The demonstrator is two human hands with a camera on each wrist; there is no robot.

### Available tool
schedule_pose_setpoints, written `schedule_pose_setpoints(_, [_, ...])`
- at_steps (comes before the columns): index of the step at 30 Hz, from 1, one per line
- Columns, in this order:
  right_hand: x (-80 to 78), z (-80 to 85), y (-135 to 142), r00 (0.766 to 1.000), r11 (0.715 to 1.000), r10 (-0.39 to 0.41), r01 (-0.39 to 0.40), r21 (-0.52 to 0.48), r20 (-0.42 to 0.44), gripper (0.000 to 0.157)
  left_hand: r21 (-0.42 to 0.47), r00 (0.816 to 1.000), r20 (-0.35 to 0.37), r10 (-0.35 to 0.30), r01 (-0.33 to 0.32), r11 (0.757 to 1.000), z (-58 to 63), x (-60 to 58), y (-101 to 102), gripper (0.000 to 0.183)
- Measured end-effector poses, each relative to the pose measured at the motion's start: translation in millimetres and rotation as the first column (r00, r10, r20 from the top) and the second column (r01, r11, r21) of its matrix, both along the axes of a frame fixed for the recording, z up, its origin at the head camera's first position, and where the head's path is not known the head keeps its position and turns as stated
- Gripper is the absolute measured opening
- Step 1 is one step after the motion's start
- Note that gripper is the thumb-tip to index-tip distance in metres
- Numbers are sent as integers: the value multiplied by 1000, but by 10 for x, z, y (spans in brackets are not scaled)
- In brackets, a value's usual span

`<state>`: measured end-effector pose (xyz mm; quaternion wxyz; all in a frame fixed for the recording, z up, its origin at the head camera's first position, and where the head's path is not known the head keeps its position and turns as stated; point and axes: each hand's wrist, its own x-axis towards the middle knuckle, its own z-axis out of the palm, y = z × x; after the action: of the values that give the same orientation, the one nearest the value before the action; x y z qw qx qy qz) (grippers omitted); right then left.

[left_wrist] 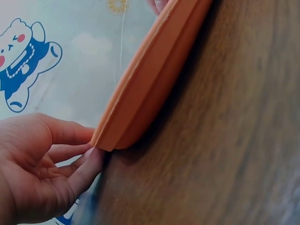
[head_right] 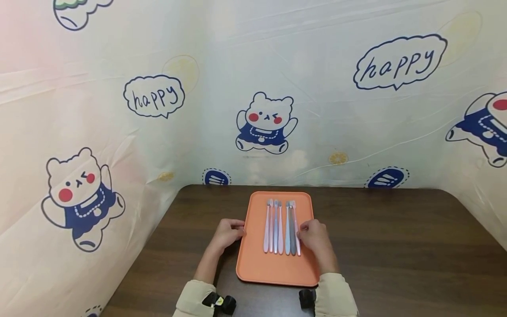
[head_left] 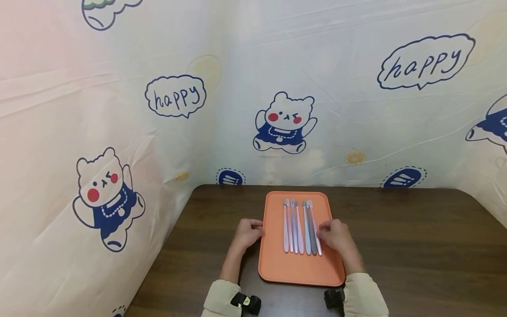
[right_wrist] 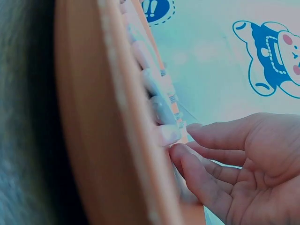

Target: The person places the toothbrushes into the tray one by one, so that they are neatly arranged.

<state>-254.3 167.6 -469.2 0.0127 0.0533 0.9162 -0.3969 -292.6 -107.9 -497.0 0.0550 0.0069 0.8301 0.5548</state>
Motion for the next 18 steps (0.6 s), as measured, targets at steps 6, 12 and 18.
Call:
schedule_pose_setpoints(6, [16,10,42,1000,998,4,-4,-56,7,29,-25,1000,-3,-27,27,999,51,3,11,33])
schedule_pose_setpoints(12, [20,-11,93,998,994,-22,15,-105,-64,31,-47,994,0,-109,109,993,154,16,-21,39])
schedule_pose_setpoints(18, [51,-42,181,986,990,-51,29,-139,-159,29,-72,990,-27,-141,139,988,181,50,-114,37])
